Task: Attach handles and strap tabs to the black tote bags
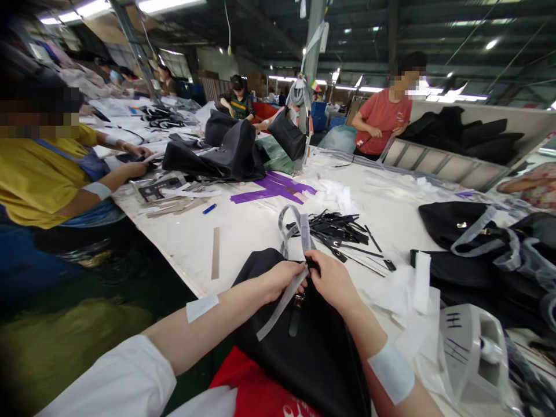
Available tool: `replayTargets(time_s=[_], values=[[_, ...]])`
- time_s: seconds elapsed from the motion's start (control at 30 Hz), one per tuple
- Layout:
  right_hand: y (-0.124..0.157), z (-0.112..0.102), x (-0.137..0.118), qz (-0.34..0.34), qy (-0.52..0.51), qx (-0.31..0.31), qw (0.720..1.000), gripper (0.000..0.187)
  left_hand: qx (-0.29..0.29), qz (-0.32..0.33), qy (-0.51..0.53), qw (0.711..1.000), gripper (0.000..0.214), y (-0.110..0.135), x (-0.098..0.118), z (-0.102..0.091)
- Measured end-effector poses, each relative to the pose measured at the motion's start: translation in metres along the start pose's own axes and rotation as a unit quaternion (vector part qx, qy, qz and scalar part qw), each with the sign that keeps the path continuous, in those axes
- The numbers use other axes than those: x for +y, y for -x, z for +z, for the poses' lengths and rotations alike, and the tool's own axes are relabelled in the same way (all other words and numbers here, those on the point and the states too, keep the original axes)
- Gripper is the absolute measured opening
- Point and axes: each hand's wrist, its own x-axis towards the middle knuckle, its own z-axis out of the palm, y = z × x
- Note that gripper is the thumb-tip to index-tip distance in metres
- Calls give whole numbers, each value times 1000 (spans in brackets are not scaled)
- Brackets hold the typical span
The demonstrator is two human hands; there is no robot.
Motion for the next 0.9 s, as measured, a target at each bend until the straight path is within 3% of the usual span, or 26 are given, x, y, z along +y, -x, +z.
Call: replayTargets(time_s=[0.1, 0.2, 0.23, 0.3, 0.43, 0.57, 0.73, 0.8, 0.9], values=[[8, -2, -10, 11, 23, 109, 994, 36, 41, 54, -28, 997, 29, -8, -5, 4], [20, -1, -42, 11, -7, 225, 974, 27, 91, 115, -72, 986, 29, -15, -14, 5], [23, 1, -52, 14, -42, 221, 974, 23, 103, 134, -86, 982, 29, -16, -17, 5], [27, 6, -66, 33, -109, 158, 981, 19, 116, 164, -112, 973, 30, -17, -23, 3], [23, 18, -48, 156, -94, 33, 983, 42, 131, 207, -169, 955, 34, -15, -30, -2], [16, 22, -20, 252, -73, -7, 965, 45, 130, 231, -223, 938, 37, -15, -32, -3], [11, 22, -21, 240, -123, -53, 962, 46, 140, 235, -254, 928, 35, -8, -27, -2], [15, 29, -14, 263, -176, -81, 945, 43, 156, 237, -280, 917, 36, -3, -27, 0], [19, 54, 17, 304, -207, -76, 927, 40, 144, 200, -319, 915, 42, -7, -34, 7]])
